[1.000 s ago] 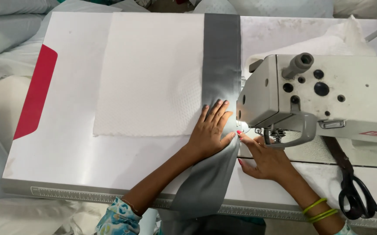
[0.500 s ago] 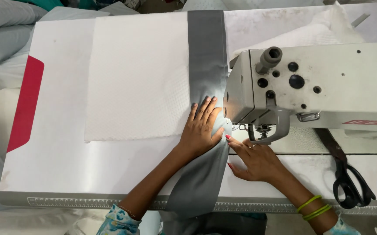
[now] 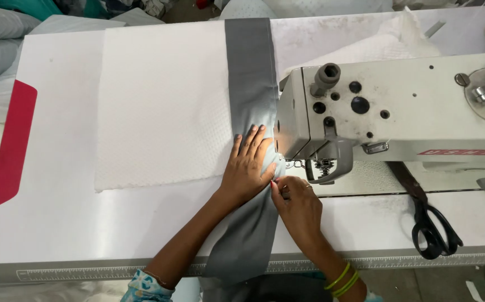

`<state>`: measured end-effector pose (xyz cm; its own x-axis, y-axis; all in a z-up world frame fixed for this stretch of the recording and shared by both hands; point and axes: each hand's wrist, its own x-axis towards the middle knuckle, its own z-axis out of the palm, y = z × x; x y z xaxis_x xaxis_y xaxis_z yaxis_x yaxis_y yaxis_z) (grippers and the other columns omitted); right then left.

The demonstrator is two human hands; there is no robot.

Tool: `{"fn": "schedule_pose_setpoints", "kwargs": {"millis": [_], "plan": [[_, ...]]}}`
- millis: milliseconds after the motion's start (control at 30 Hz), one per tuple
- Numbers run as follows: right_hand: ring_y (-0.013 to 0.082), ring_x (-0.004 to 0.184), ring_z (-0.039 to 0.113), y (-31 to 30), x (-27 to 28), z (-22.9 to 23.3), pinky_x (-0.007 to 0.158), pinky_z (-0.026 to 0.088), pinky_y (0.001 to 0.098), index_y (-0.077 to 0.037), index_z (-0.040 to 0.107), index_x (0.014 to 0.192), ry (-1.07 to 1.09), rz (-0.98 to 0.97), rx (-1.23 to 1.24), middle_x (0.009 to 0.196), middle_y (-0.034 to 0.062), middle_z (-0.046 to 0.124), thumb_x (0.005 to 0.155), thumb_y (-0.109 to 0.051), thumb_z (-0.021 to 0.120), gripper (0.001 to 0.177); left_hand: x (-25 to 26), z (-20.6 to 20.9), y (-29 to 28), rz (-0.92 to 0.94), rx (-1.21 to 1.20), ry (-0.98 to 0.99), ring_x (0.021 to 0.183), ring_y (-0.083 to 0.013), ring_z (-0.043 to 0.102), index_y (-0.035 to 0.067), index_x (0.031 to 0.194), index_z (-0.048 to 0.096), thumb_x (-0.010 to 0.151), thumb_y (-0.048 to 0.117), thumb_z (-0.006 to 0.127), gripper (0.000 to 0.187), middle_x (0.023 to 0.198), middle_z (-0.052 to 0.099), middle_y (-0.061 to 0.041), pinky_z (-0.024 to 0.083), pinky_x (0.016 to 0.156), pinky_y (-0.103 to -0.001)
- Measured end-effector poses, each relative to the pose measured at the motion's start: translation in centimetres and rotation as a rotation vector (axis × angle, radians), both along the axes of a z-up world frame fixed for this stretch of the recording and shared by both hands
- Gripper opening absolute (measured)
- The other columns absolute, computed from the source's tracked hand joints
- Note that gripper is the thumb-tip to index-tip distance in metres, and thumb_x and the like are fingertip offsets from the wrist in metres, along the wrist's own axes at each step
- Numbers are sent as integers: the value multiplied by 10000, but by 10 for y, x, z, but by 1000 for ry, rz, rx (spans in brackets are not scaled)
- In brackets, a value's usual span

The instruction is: Sewing a gray border onto a white textured pillow cover.

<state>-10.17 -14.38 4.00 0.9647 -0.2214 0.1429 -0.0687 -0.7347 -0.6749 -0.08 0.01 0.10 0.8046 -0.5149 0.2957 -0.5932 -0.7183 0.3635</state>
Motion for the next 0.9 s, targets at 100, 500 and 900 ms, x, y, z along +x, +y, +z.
{"fn": "schedule_pose_setpoints", "kwargs": {"millis": [100,500,900], "plan": [[214,672,667,8,0,16,598,510,398,-84,630,948,29,-85,-9,805,35,665,888,-287,751,244,-2,2,-1,7,-4,27,1573,-278,249,21,1466,509,980,431,553,638,1659,345,-170,134,1276,-526],[249,701,710,18,2,-1,620,534,400,-67,596,1009,88,-140,157,829,87,705,975,-263,674,214,-4,1,2,-11,-36,53,1579,-273,233,47,1454,517,965,423,560,617,1669,328,-157,121,1281,-508],[220,679,602,8,-14,-15,655,509,385,-142,709,1294,26,-95,-47,877,83,598,901,-275,753,418,-2,12,0,2,-29,163,1583,-255,176,71,1481,470,930,420,564,660,1675,291,-142,82,1273,-501]]}}
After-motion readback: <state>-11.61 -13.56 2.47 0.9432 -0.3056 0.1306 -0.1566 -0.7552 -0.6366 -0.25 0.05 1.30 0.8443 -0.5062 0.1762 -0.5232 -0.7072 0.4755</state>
